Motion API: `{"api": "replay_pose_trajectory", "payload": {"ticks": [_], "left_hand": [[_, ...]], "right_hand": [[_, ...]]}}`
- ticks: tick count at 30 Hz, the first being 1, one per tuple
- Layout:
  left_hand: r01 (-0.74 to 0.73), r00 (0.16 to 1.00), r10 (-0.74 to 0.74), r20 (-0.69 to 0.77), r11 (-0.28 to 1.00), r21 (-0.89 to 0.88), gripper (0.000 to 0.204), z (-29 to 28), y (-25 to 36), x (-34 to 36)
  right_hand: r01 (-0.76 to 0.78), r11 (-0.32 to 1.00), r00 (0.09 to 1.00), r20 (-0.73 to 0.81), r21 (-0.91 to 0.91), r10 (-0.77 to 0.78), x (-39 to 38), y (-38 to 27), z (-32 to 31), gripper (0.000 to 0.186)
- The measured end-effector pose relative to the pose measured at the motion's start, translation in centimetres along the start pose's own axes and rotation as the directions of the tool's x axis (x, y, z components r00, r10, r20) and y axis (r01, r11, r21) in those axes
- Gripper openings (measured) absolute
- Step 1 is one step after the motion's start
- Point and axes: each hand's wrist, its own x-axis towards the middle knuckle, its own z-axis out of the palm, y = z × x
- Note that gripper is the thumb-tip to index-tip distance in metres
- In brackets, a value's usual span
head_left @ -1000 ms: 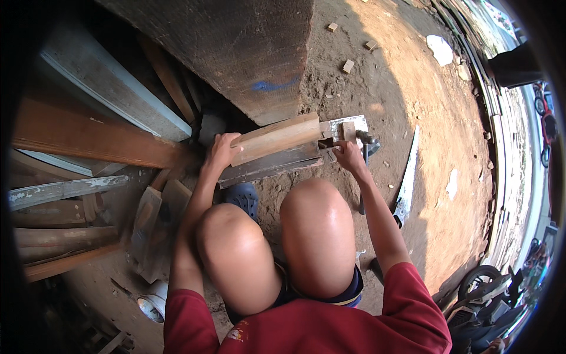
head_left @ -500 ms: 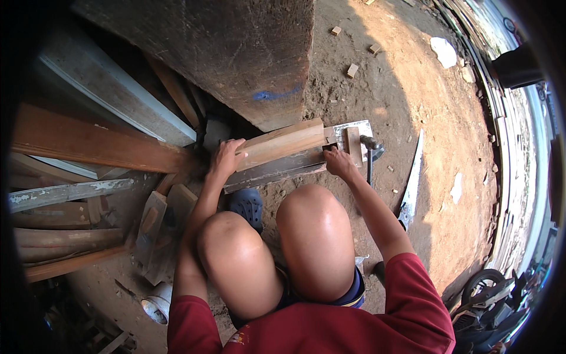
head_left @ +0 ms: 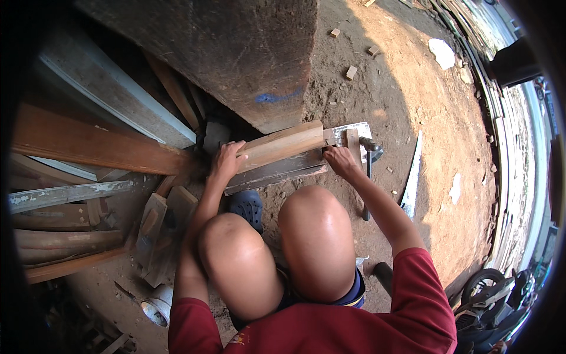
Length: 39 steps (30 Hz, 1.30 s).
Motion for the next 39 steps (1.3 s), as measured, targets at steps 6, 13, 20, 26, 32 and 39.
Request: {"api": "replay_pose_trajectory", "payload": {"ticks": [6,13,20,26,32,39], "left_hand": [[-0.039,0.996,0.043,-0.076,0.998,0.042,0.043,0.4,-0.3,-0.3],[-0.001,0.999,0.001,-0.035,1.000,-0.016,0.042,0.7,-0.6,-0.1],[-0.061,0.973,0.034,-0.228,0.992,-0.113,0.046,1.1,-0.5,-0.8],[-0.031,0.998,0.055,0.024,0.821,-0.570,0.053,-5.3,4.2,-2.1],[-0.046,0.976,0.181,0.119,0.707,-0.706,0.046,-5.3,7.0,-5.1],[0.026,0.996,0.042,0.075,0.678,-0.735,0.037,-4.2,4.9,-6.5]], "right_hand": [[-0.033,0.998,0.999,0.044,0.058,0.031,-0.4,-0.5,-1.8,0.014],[-0.139,0.973,0.985,-0.071,0.186,0.154,-0.5,-0.2,-3.3,0.015],[-0.196,-0.016,0.869,0.181,0.980,0.460,-2.5,-4.1,-10.2,0.013],[-0.127,-0.092,0.933,0.150,0.988,0.328,-1.0,-9.0,-15.2,0.011],[-0.144,-0.205,0.968,0.180,0.968,0.174,1.5,-12.9,-15.3,0.015],[-0.260,-0.340,0.958,0.286,0.904,0.027,2.5,-14.5,-13.0,0.018]]}}
